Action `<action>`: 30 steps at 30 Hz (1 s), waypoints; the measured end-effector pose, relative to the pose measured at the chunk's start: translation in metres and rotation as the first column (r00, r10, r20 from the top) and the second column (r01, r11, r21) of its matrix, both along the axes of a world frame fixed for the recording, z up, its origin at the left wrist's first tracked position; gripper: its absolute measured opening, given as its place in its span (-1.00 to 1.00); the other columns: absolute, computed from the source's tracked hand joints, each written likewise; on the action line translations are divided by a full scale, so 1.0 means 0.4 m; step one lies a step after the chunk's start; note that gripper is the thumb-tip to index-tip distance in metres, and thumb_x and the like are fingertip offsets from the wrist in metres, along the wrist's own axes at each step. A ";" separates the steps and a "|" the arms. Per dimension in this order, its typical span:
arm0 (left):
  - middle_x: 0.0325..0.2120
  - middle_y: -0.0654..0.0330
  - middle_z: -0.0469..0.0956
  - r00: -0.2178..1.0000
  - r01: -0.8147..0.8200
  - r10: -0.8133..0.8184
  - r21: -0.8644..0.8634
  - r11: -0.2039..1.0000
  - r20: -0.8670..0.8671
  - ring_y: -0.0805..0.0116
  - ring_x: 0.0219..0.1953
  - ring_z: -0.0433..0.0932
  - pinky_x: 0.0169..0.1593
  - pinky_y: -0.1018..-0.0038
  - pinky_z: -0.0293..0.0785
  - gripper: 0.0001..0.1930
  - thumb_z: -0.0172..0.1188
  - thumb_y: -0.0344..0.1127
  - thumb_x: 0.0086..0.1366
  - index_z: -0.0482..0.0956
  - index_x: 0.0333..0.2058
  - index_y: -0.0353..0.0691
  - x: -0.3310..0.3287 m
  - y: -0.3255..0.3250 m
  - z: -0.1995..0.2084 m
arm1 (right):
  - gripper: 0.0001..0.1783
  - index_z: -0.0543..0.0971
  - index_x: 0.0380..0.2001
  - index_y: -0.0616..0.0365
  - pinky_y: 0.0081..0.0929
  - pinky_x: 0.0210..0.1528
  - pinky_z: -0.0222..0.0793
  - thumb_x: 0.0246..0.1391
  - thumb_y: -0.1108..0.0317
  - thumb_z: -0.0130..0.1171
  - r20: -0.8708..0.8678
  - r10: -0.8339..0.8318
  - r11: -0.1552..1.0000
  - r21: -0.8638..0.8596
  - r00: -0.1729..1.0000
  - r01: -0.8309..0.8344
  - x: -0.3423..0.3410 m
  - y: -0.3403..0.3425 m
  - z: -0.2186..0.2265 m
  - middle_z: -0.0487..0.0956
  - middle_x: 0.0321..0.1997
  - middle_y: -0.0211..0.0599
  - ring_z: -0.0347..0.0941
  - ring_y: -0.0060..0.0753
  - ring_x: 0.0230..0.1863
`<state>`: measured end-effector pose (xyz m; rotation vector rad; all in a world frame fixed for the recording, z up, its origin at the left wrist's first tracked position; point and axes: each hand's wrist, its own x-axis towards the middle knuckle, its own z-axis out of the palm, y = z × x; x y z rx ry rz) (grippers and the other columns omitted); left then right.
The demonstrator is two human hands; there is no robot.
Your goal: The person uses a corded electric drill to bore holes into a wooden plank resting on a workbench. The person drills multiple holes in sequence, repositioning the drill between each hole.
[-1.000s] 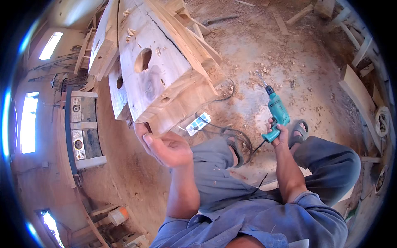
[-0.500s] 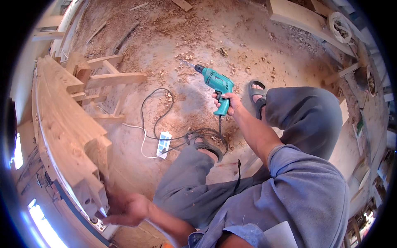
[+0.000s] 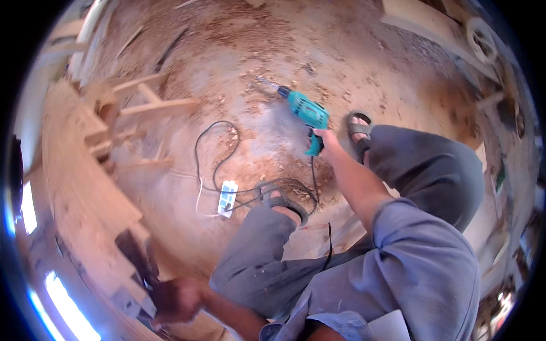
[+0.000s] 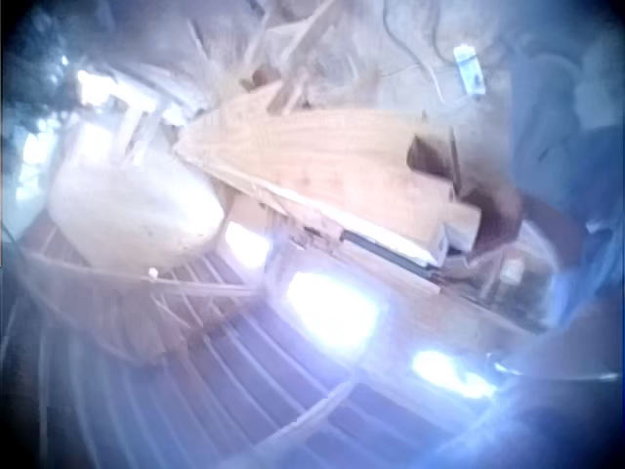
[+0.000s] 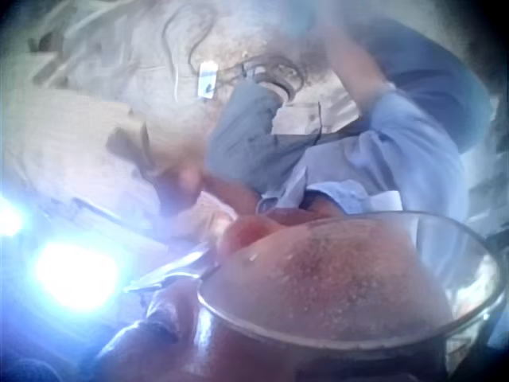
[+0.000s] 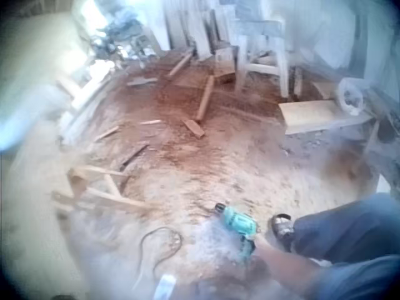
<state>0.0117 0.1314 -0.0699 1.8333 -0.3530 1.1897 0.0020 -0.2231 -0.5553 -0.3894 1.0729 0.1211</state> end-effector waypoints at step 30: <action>-0.04 -0.05 0.64 0.941 0.016 -0.115 -0.296 0.955 -0.318 0.24 -0.02 0.60 0.09 0.32 0.51 -0.49 0.20 -0.15 0.50 0.51 0.20 -0.52 -0.002 -0.074 0.122 | -0.43 0.51 0.33 0.25 -0.34 0.38 0.30 0.46 0.07 0.05 0.458 0.805 0.395 -0.888 0.377 0.236 0.148 0.226 1.362 0.57 0.32 -0.03 0.45 -0.26 0.34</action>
